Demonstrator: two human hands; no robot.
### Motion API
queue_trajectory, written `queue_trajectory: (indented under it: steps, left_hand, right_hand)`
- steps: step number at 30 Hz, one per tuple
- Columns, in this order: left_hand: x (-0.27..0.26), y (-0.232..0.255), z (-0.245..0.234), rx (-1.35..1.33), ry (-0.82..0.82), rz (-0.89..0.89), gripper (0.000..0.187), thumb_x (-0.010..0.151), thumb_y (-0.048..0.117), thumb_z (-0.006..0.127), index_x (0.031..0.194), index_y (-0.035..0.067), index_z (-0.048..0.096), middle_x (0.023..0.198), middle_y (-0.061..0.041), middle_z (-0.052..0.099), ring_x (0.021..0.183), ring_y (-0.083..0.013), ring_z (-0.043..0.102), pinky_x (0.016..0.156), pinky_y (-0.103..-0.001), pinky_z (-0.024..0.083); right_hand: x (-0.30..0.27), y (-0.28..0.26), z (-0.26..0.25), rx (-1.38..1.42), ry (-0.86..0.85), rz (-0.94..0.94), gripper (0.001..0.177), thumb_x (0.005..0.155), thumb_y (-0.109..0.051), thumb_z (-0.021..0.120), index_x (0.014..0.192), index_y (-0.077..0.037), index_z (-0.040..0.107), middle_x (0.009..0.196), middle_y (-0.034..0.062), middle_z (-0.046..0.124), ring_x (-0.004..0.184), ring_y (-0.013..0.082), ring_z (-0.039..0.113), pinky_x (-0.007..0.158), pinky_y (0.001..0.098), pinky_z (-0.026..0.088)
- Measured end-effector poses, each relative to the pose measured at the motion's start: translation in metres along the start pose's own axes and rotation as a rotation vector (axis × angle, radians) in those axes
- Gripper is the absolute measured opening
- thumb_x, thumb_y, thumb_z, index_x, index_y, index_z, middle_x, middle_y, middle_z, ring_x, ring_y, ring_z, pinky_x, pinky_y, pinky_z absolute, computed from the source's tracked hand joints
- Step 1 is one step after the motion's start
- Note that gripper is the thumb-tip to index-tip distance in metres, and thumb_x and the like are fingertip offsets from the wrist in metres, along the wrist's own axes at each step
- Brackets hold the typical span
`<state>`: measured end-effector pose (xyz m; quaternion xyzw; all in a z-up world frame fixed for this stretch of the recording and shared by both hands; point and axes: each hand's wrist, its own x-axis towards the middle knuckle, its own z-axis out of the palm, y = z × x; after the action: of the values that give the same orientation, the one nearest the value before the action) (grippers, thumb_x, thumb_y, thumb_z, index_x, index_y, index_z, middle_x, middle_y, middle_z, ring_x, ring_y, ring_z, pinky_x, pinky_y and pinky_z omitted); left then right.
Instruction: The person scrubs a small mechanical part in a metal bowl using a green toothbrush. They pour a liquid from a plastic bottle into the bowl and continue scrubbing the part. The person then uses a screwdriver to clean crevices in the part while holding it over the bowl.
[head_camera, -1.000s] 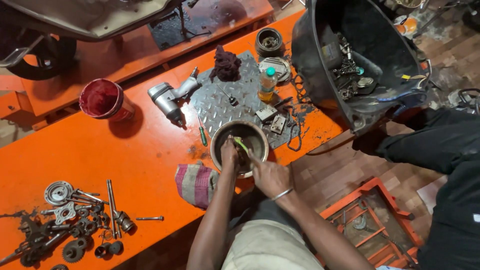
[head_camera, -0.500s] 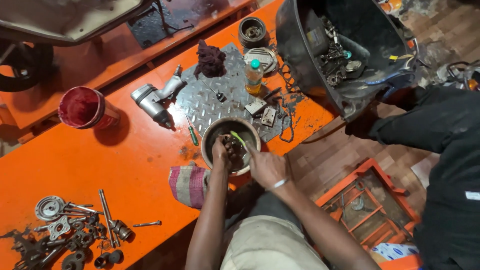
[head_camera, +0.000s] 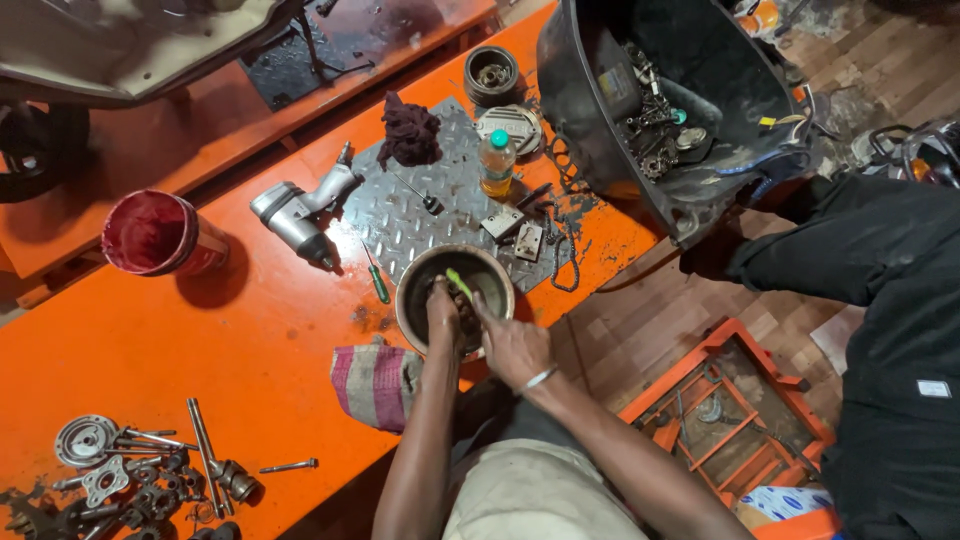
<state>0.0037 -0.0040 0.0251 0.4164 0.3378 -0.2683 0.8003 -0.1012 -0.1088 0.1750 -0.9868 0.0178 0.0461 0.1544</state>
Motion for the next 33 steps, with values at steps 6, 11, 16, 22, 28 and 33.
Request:
queue_trajectory:
  steps: [6, 11, 16, 22, 28, 33]
  left_hand:
    - [0.013, -0.007, -0.014, -0.042, -0.068, -0.017, 0.044, 0.106, 0.050, 0.045, 0.077, 0.018, 0.054, 0.052, 0.006, 0.038, 0.038, -0.0102, 0.032, 0.035, -0.028, 0.027]
    - [-0.007, 0.007, -0.005, 0.089, -0.041, 0.108, 0.022, 0.103, 0.035, 0.049, 0.103, 0.019, 0.063, 0.065, 0.003, 0.053, 0.047, -0.0093, 0.044, 0.040, -0.027, 0.036]
    - [0.005, 0.007, -0.012, 0.108, 0.016, 0.160, 0.018, 0.103, 0.024, 0.054, 0.114, 0.014, 0.064, 0.075, 0.002, 0.063, 0.053, -0.0090, 0.051, 0.042, -0.027, 0.040]
    - [0.017, -0.011, -0.010, -0.049, 0.025, 0.153, 0.015, 0.103, 0.024, 0.058, 0.109, 0.010, 0.060, 0.080, -0.006, 0.068, 0.051, -0.0118, 0.052, 0.039, -0.028, 0.039]
    - [0.012, 0.001, -0.007, -0.104, -0.008, 0.267, 0.023, 0.099, 0.026, 0.066, 0.103, 0.004, 0.064, 0.082, -0.014, 0.074, 0.054, -0.0156, 0.059, 0.045, -0.027, 0.045]
    - [0.029, 0.003, -0.015, -0.124, -0.071, 0.410, 0.025, 0.100, 0.021, 0.068, 0.107, -0.004, 0.069, 0.095, -0.013, 0.075, 0.082, -0.0198, 0.075, 0.072, -0.032, 0.061]
  right_hand:
    - [0.011, 0.003, 0.009, -0.010, -0.029, -0.015, 0.063, 0.090, -0.023, 0.061, 0.152, -0.021, 0.048, 0.070, 0.0146, 0.072, 0.059, 0.0337, 0.071, 0.055, 0.0510, 0.056]
    - [0.041, 0.024, 0.040, -0.114, -0.152, 0.053, 0.057, 0.093, -0.022, 0.057, 0.150, -0.022, 0.051, 0.079, 0.0146, 0.074, 0.068, 0.0332, 0.073, 0.062, 0.0506, 0.057]
    - [0.014, 0.006, -0.005, -0.087, -0.222, 0.060, 0.053, 0.094, -0.022, 0.056, 0.147, -0.023, 0.054, 0.078, 0.0164, 0.074, 0.068, 0.0345, 0.073, 0.064, 0.0517, 0.057]
    - [-0.004, -0.005, -0.009, 0.015, 0.035, -0.026, 0.059, 0.091, -0.024, 0.061, 0.149, -0.027, 0.052, 0.072, 0.0165, 0.073, 0.060, 0.0377, 0.070, 0.055, 0.0532, 0.056]
    - [-0.019, -0.011, -0.017, -0.004, -0.112, 0.020, 0.057, 0.097, -0.026, 0.058, 0.152, -0.030, 0.048, 0.069, 0.0168, 0.072, 0.057, 0.0345, 0.071, 0.055, 0.0520, 0.057]
    - [-0.013, -0.012, -0.039, -0.029, -0.068, 0.005, 0.051, 0.090, -0.026, 0.060, 0.141, -0.035, 0.061, 0.074, 0.0183, 0.073, 0.065, 0.0379, 0.072, 0.060, 0.0546, 0.058]
